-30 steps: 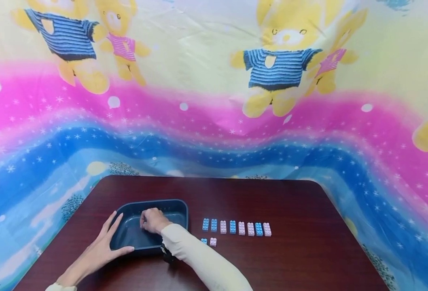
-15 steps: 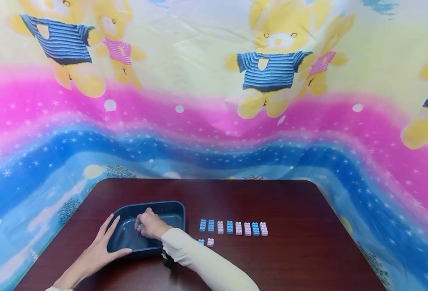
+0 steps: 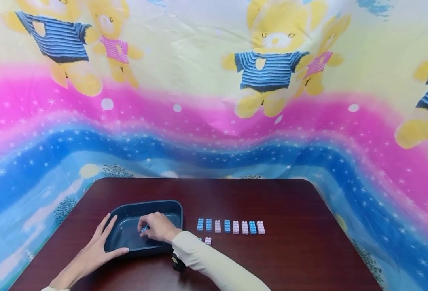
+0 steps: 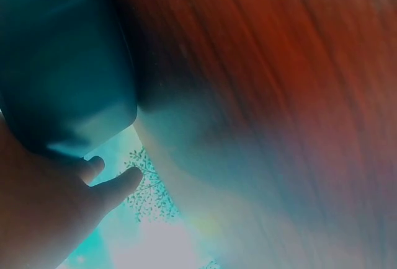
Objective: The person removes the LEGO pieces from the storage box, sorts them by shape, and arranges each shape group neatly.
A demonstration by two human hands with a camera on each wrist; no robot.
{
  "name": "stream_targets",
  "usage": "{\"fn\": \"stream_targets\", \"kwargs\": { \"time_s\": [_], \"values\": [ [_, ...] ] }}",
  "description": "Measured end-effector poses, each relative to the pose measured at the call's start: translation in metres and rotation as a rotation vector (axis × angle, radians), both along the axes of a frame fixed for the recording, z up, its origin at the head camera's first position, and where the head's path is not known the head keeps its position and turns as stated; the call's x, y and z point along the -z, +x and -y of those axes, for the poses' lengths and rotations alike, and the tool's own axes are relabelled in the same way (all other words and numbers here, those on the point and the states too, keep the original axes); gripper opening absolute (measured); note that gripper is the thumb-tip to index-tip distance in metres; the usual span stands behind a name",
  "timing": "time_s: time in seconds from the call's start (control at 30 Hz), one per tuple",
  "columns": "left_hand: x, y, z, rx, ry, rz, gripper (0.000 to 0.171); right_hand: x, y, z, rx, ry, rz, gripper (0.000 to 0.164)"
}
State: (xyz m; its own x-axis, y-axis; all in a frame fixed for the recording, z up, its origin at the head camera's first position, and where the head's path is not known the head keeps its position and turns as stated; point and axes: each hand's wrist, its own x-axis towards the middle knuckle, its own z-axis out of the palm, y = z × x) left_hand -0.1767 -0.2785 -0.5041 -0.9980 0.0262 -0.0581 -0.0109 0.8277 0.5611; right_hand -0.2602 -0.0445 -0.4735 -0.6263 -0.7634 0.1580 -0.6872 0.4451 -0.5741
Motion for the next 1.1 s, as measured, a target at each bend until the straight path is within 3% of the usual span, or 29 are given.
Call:
{"fn": "stream_targets", "kwargs": {
  "time_s": [0.17,0.4,0.87,1.1],
  "values": [
    [0.000,0.001,0.000,0.007,-0.002,-0.002,0.123,-0.002,-0.001,-0.017,0.019,-0.009,-0.010,0.017],
    [0.001,0.000,0.000,0.008,-0.002,0.010,0.123,-0.005,0.002,-0.040,0.091,0.001,0.048,0.026],
    [0.001,-0.001,0.001,0.024,0.015,0.015,0.123,-0.015,0.012,-0.077,0.140,-0.034,0.024,0.023],
    [0.000,-0.001,0.002,0.027,0.017,0.016,0.122,-0.022,0.015,-0.096,0.186,-0.088,0.070,0.022]
  ]
}}
